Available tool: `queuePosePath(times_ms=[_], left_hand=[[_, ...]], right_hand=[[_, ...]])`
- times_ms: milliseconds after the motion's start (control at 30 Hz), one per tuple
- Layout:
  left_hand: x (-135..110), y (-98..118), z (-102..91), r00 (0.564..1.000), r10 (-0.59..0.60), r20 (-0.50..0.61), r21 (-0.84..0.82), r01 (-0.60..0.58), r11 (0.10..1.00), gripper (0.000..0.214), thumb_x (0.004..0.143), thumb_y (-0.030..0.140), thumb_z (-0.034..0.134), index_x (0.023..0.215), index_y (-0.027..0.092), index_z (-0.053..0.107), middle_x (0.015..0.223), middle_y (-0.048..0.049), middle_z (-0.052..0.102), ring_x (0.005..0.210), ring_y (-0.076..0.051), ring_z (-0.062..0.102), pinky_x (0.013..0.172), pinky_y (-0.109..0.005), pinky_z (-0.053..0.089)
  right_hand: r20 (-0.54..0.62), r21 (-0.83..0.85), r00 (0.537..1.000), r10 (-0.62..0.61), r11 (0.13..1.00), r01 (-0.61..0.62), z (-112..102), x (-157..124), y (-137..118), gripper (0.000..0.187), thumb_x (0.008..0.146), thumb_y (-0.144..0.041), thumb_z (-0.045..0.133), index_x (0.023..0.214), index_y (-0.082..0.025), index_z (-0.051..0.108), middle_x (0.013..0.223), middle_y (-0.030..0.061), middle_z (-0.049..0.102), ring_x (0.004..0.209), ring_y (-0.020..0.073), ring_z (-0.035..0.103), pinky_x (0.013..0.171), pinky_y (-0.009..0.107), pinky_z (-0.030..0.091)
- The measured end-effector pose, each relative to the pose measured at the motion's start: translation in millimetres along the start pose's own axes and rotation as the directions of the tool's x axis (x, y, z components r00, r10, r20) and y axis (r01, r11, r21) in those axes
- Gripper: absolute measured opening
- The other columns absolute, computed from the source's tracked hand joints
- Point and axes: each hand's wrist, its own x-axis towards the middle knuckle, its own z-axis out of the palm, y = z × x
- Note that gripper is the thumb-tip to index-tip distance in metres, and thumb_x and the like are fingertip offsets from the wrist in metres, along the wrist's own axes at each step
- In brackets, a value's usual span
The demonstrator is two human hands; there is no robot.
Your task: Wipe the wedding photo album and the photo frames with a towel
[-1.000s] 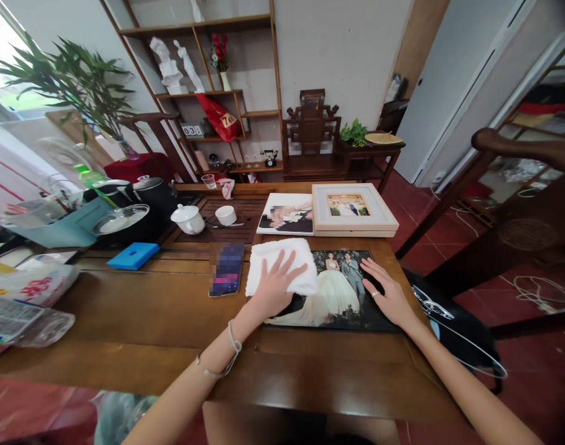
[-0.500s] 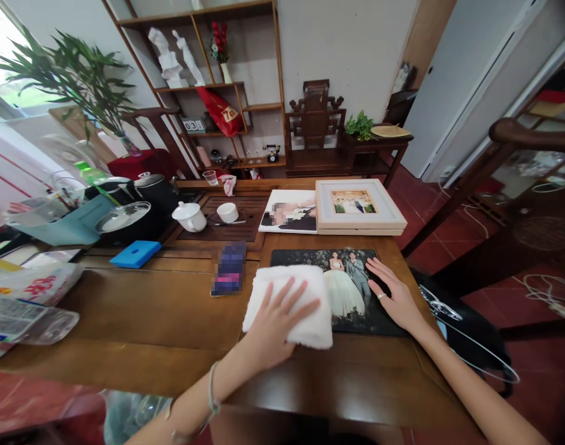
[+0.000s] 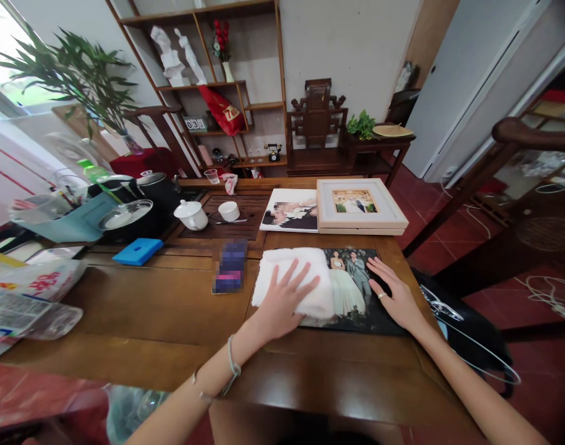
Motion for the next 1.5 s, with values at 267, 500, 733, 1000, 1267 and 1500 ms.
queuePosePath(times_ms=[267, 500, 733, 1000, 1267, 1500], left_hand=[[-41, 56, 10.3, 0.988, 0.114, 0.103, -0.075, -0.107, 0.991, 0.111, 0.057, 0.008, 0.057, 0.157, 0.030, 0.015, 0.165, -0.0023, -0.005, 0.150, -0.037, -0.011, 0.111, -0.071, -0.011], [30, 5, -3.0, 1.000, -0.025, -0.016, -0.013, 0.025, 1.000, 0.089, 0.076, 0.013, 0.058, 0.156, 0.029, 0.021, 0.165, -0.0048, 0.004, 0.151, -0.034, -0.004, 0.114, -0.070, 0.003], [48, 6, 1.4, 0.995, -0.058, -0.080, 0.029, 0.061, 0.998, 0.086, 0.079, 0.015, 0.059, 0.156, 0.027, 0.022, 0.165, -0.0077, 0.005, 0.150, -0.037, -0.005, 0.111, -0.073, 0.006], [-24, 74, 22.7, 0.982, 0.186, -0.026, 0.055, -0.184, 0.981, 0.099, 0.073, 0.026, 0.064, 0.158, 0.027, 0.013, 0.165, -0.0080, -0.008, 0.148, -0.039, -0.015, 0.110, -0.074, -0.006], [46, 44, 9.5, 0.995, 0.085, -0.047, 0.061, -0.082, 0.995, 0.085, 0.082, 0.026, 0.059, 0.157, 0.026, 0.019, 0.165, -0.0089, 0.003, 0.150, -0.038, -0.004, 0.111, -0.073, 0.010], [101, 19, -6.1, 0.997, 0.068, -0.026, 0.084, -0.066, 0.994, 0.084, 0.087, 0.021, 0.056, 0.157, 0.035, 0.012, 0.166, -0.0055, 0.005, 0.149, -0.044, -0.002, 0.104, -0.080, 0.016]], right_hand=[[0.007, -0.011, 1.000, 0.005, 1.000, -0.005, 0, 0, 0, 0.041, 0.096, -0.040, 0.050, 0.133, -0.026, 0.060, 0.144, 0.0091, 0.055, 0.140, 0.0268, 0.044, 0.118, 0.055, 0.032], [0.018, -0.023, 1.000, 0.007, 1.000, -0.006, -1, 0, 1, 0.041, 0.096, -0.040, 0.050, 0.133, -0.026, 0.060, 0.145, 0.0098, 0.055, 0.140, 0.0269, 0.044, 0.118, 0.055, 0.033], [0.008, -0.008, 1.000, 0.006, 1.000, -0.006, 0, 1, 2, 0.041, 0.096, -0.040, 0.050, 0.132, -0.025, 0.061, 0.144, 0.0103, 0.055, 0.139, 0.0273, 0.045, 0.118, 0.055, 0.032], [0.027, -0.006, 1.000, -0.005, 1.000, 0.005, 0, 1, 4, 0.042, 0.096, -0.039, 0.050, 0.134, -0.024, 0.059, 0.146, 0.0109, 0.054, 0.141, 0.0265, 0.042, 0.118, 0.055, 0.032], [0.016, -0.013, 1.000, -0.004, 1.000, 0.005, 0, 2, 4, 0.041, 0.095, -0.039, 0.051, 0.133, -0.025, 0.060, 0.145, 0.0103, 0.055, 0.140, 0.0278, 0.045, 0.117, 0.057, 0.033], [0.015, -0.019, 1.000, -0.015, 1.000, 0.015, 1, 2, 5, 0.041, 0.096, -0.038, 0.051, 0.133, -0.024, 0.059, 0.146, 0.0113, 0.054, 0.140, 0.0268, 0.044, 0.118, 0.056, 0.032]])
